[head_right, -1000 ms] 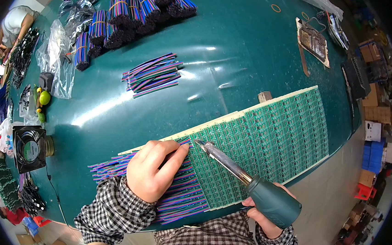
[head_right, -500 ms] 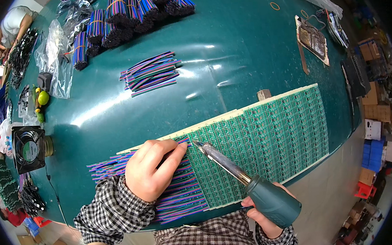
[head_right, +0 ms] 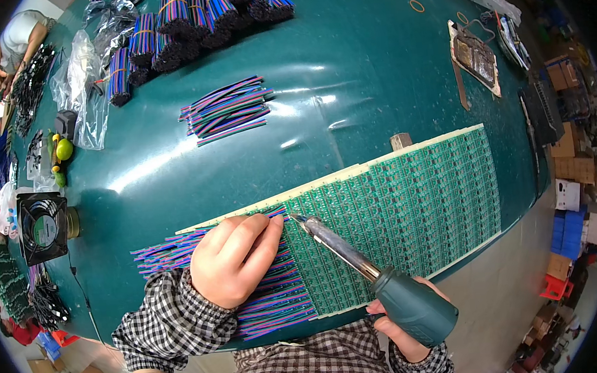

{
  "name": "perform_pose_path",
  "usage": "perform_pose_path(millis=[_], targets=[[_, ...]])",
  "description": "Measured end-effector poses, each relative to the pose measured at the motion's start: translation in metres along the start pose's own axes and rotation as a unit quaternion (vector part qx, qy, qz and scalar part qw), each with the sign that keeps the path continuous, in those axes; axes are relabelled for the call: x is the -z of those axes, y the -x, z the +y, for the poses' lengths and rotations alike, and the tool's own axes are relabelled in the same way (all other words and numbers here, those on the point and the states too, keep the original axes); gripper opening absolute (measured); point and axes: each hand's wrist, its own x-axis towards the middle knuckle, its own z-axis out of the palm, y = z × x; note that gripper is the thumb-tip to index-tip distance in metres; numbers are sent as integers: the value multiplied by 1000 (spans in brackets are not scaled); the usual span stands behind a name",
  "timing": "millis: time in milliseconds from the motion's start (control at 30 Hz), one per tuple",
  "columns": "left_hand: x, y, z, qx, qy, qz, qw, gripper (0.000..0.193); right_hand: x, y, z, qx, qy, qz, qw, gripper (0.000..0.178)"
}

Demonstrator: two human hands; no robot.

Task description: The person solders wires onto a circuit board panel using a soldering tool, aligns additional wires onto the board by hand, and solders them to the connection points.

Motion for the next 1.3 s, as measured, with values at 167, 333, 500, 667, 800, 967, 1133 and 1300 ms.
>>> perform_pose_path(millis=[167,333,500,667,800,967,1133,1300], targets=[[4,-2,4,11,4,-6,1000,41,-1,1,-1,-5,-15,1,1000,69],[5,-2,3,-7,-4,-3,1000,44,-1,0,-3,-3,-18,-3,1000,70],[4,-2,0,-5,11,1,1000,45,0,1,-2,-7,-5,1,1000,72],[2,-3,-1,4,42,4,999,41,-1,2,0,-3,-8,5,1000,72],[3,-4,-3,17,63,-1,998,39,-1,1,1,0,-9,5,1000,71],[2,-3,-6,-11,40,2,999,36,-1,-1,-2,2,5,-4,1000,67],[1,-3,-5,-9,39,4,999,36,0,-1,-1,-3,10,-6,1000,66],[2,-3,-4,-5,40,3,999,36,0,-1,-2,-8,9,-10,1000,63]])
